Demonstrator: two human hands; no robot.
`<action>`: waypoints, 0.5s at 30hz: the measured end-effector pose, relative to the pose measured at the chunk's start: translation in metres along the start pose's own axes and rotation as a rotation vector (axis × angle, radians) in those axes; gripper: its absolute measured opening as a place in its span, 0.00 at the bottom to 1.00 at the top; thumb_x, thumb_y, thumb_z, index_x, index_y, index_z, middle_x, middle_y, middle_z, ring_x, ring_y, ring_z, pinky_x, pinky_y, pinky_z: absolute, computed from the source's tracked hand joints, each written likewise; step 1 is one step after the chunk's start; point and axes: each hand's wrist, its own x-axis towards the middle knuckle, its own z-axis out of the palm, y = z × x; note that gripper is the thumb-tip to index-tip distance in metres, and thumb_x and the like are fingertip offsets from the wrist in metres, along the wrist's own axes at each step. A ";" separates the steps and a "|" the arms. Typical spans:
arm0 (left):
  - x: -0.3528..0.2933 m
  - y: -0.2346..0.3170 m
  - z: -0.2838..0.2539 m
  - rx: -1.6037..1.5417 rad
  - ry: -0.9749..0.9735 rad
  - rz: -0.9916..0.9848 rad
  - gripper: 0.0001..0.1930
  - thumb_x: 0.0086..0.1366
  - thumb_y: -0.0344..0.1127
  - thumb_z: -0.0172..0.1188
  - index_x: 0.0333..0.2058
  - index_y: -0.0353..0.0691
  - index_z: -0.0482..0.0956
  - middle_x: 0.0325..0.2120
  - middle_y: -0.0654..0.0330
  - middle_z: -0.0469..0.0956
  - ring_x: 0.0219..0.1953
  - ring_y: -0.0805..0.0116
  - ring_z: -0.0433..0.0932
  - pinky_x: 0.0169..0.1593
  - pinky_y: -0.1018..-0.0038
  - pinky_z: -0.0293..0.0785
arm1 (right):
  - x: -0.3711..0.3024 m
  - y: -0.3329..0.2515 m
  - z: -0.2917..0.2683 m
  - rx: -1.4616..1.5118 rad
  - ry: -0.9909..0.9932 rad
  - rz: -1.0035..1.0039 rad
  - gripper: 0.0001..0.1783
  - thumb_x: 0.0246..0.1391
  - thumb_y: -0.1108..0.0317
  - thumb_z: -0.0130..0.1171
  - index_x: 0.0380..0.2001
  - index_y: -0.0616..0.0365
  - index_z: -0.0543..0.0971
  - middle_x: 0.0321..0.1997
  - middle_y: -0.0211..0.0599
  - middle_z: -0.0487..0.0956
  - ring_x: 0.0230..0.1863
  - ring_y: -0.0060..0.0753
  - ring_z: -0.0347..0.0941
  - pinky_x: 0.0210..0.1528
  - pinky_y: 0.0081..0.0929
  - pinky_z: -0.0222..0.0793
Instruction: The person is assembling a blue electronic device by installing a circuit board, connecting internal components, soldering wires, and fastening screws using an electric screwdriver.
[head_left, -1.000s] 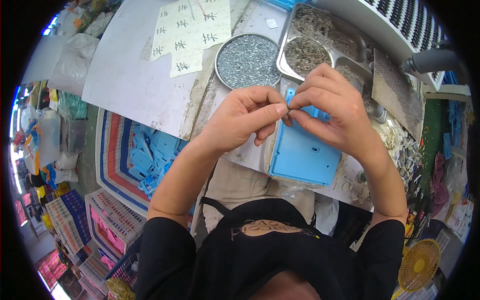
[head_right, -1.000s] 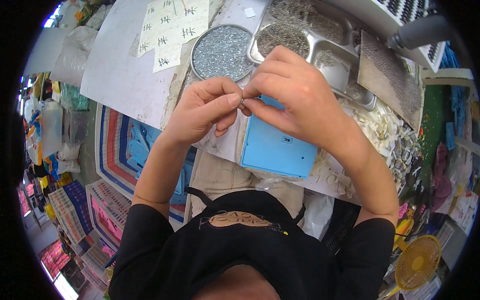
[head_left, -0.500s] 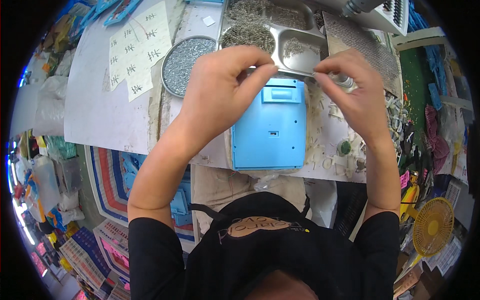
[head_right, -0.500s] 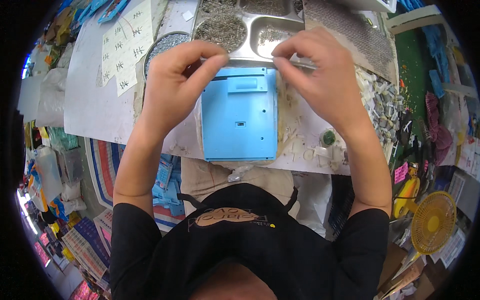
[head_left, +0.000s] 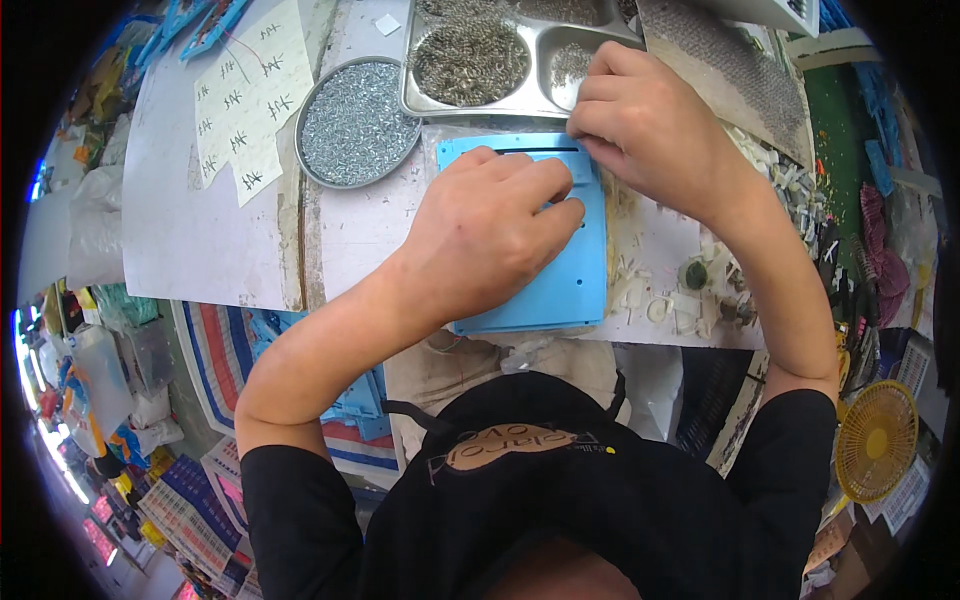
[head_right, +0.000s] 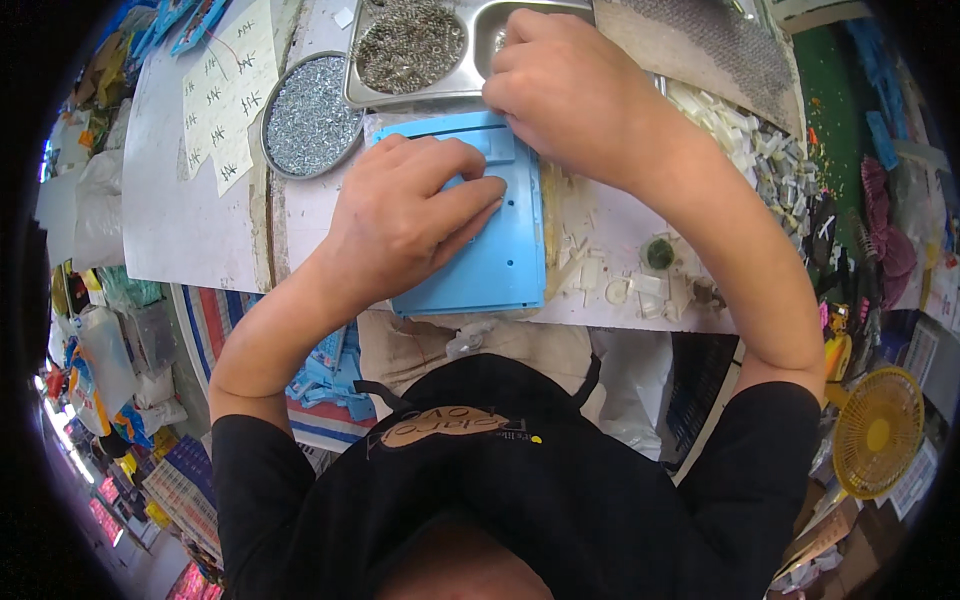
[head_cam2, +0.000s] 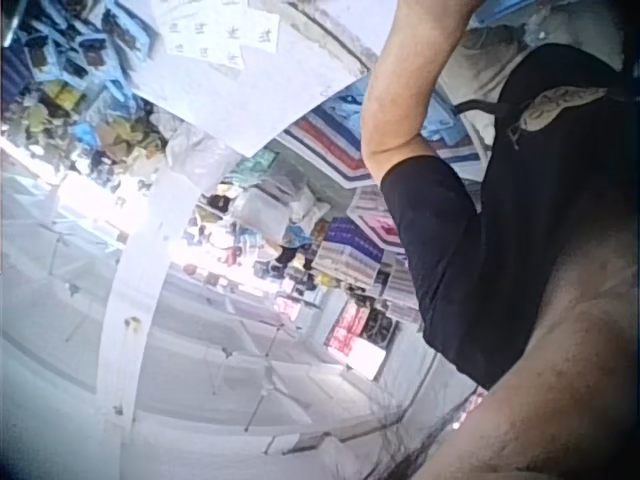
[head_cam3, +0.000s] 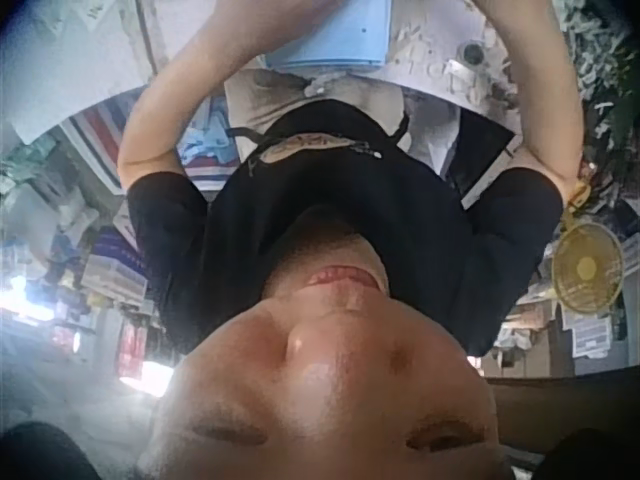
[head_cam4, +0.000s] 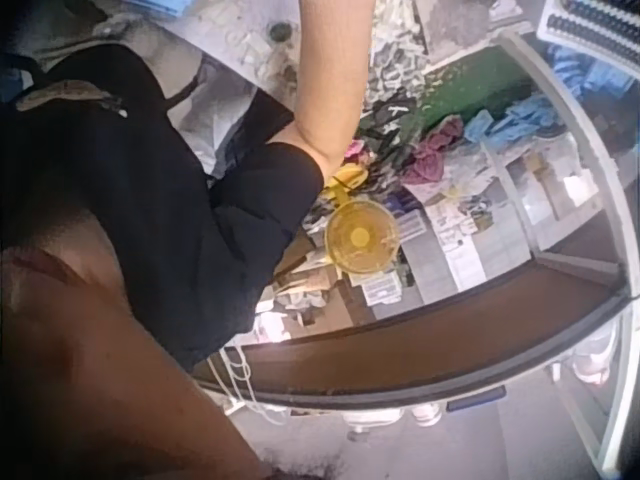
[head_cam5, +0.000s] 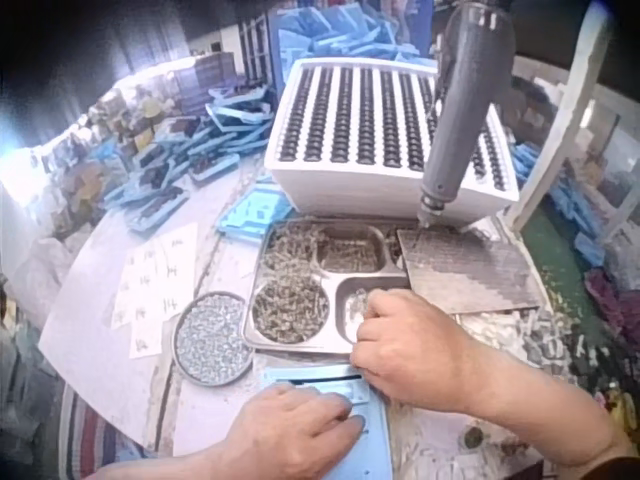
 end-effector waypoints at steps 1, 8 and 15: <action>0.002 0.000 0.002 0.014 -0.027 0.021 0.09 0.54 0.30 0.69 0.36 0.42 0.84 0.33 0.63 0.78 0.33 0.65 0.79 0.36 0.67 0.70 | 0.002 -0.003 -0.006 0.029 -0.013 -0.005 0.06 0.45 0.72 0.68 0.28 0.59 0.82 0.32 0.35 0.80 0.42 0.42 0.74 0.44 0.36 0.73; 0.009 0.003 0.000 0.148 -0.136 0.175 0.14 0.52 0.32 0.62 0.38 0.38 0.83 0.34 0.64 0.77 0.32 0.67 0.76 0.38 0.68 0.69 | -0.028 -0.008 -0.030 0.055 0.049 0.137 0.12 0.45 0.76 0.69 0.37 0.59 0.84 0.35 0.35 0.80 0.43 0.41 0.74 0.44 0.36 0.73; 0.007 0.006 -0.011 0.165 -0.199 0.146 0.15 0.54 0.29 0.62 0.42 0.40 0.84 0.34 0.64 0.77 0.33 0.68 0.77 0.38 0.68 0.71 | -0.014 -0.016 -0.040 0.045 0.099 0.095 0.11 0.46 0.76 0.69 0.37 0.59 0.84 0.35 0.35 0.80 0.43 0.41 0.74 0.44 0.34 0.73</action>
